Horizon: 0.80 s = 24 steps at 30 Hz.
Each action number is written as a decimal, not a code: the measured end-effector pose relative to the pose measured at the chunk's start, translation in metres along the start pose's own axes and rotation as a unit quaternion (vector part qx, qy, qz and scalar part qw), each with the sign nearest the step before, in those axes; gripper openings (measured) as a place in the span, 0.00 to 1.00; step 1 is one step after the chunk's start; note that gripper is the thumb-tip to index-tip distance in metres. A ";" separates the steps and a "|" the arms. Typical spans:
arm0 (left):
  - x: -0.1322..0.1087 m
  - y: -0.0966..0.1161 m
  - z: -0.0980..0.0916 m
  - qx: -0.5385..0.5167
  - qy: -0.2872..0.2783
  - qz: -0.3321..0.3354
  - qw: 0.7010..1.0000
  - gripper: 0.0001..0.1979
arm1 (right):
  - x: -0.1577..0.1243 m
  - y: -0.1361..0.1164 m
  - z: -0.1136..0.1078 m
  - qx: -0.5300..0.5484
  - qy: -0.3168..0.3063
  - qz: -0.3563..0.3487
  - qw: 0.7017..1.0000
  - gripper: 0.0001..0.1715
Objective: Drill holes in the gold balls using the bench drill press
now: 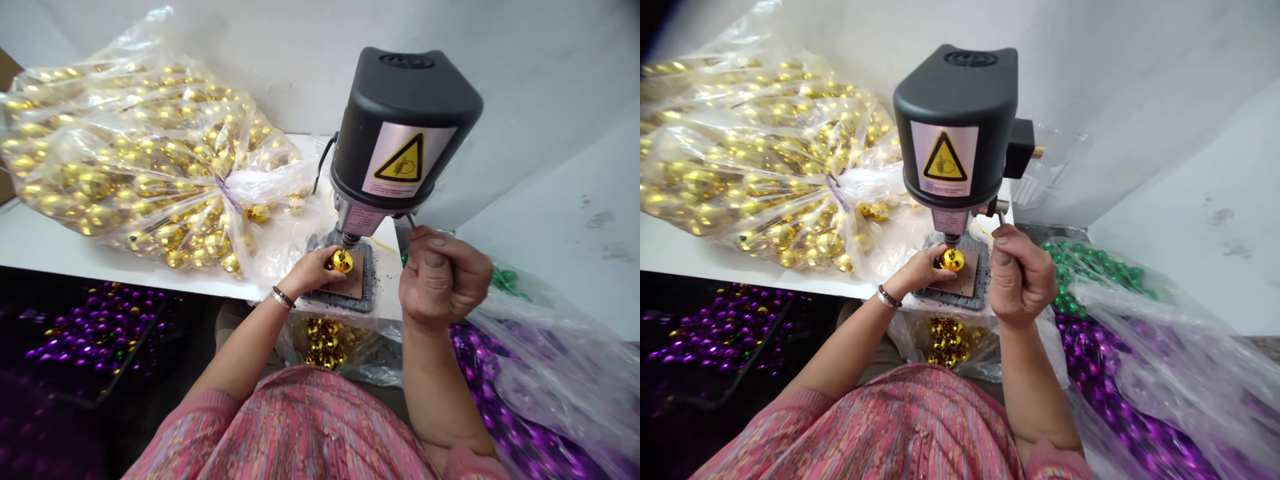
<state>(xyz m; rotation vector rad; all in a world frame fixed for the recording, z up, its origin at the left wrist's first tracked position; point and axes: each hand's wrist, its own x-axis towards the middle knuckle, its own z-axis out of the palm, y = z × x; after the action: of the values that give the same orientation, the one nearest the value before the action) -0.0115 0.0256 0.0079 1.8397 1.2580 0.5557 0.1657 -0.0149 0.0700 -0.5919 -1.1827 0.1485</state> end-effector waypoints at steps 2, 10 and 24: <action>0.000 -0.001 0.000 -0.003 0.000 0.001 1.000 0.22 | 0.001 0.002 0.001 0.020 0.000 -0.013 1.000 0.11; -0.001 0.002 -0.002 -0.002 -0.012 -0.001 1.000 0.23 | -0.004 0.003 0.004 0.039 -0.002 -0.047 0.998 0.07; -0.018 -0.012 0.003 -0.005 0.009 0.068 0.998 0.35 | 0.080 -0.020 0.038 0.049 -0.003 0.041 0.998 0.13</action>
<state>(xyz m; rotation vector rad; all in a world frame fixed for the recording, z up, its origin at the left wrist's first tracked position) -0.0228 0.0095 -0.0019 1.9244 1.1457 0.6525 0.1586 0.0142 0.1558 -0.5537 -1.1514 0.2765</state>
